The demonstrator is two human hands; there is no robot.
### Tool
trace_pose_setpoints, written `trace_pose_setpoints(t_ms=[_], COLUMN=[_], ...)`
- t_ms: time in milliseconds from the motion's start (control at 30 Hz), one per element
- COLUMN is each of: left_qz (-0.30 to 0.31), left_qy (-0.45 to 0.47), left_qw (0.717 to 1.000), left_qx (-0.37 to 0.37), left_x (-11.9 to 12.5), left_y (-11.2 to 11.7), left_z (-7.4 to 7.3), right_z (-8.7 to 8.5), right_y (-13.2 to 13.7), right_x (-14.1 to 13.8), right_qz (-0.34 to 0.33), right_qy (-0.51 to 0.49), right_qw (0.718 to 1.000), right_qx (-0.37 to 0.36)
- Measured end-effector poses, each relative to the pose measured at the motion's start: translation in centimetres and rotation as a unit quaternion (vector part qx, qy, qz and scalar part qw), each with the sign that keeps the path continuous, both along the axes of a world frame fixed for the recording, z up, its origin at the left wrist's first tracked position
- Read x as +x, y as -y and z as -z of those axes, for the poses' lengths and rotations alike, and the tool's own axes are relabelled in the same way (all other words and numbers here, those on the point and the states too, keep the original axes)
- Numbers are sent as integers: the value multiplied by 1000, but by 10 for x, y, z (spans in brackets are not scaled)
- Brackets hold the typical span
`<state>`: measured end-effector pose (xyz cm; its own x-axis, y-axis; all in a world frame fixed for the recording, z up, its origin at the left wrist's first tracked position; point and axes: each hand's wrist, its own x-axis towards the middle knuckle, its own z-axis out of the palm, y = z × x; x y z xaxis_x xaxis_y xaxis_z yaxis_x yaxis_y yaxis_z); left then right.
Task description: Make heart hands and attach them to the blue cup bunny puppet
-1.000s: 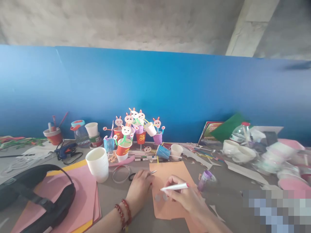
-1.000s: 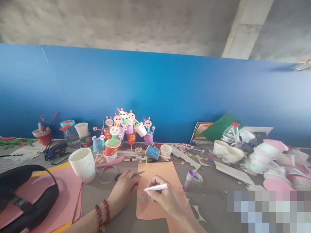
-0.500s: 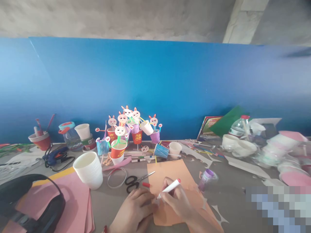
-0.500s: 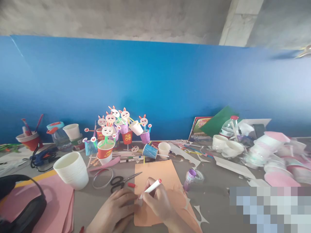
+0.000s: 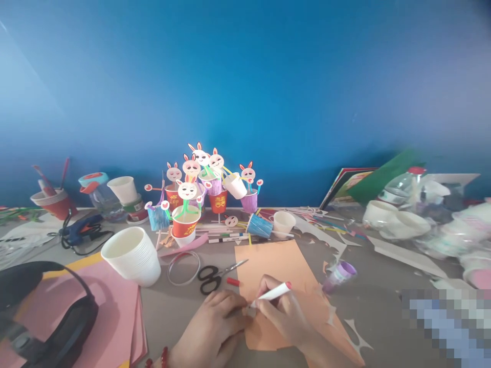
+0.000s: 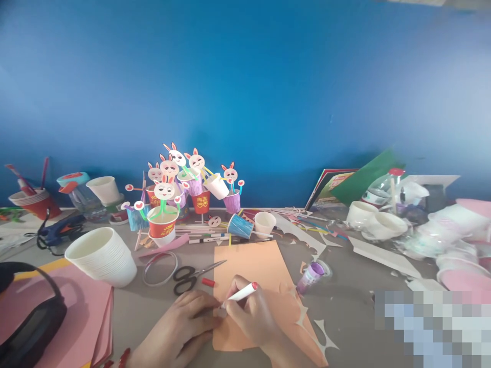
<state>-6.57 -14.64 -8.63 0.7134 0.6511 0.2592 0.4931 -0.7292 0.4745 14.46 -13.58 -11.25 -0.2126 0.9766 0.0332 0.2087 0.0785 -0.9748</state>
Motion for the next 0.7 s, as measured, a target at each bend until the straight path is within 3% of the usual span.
trace_pose_setpoints(t_ms=[700], left_qz=[-8], left_qy=[0], left_qw=[999], left_qx=[-51], left_x=[1], left_y=[3], left_z=[-2], right_z=[-4], right_y=[-1], right_x=[-2], right_qz=[-4], right_qy=[52], right_qw=[999], right_qx=[7])
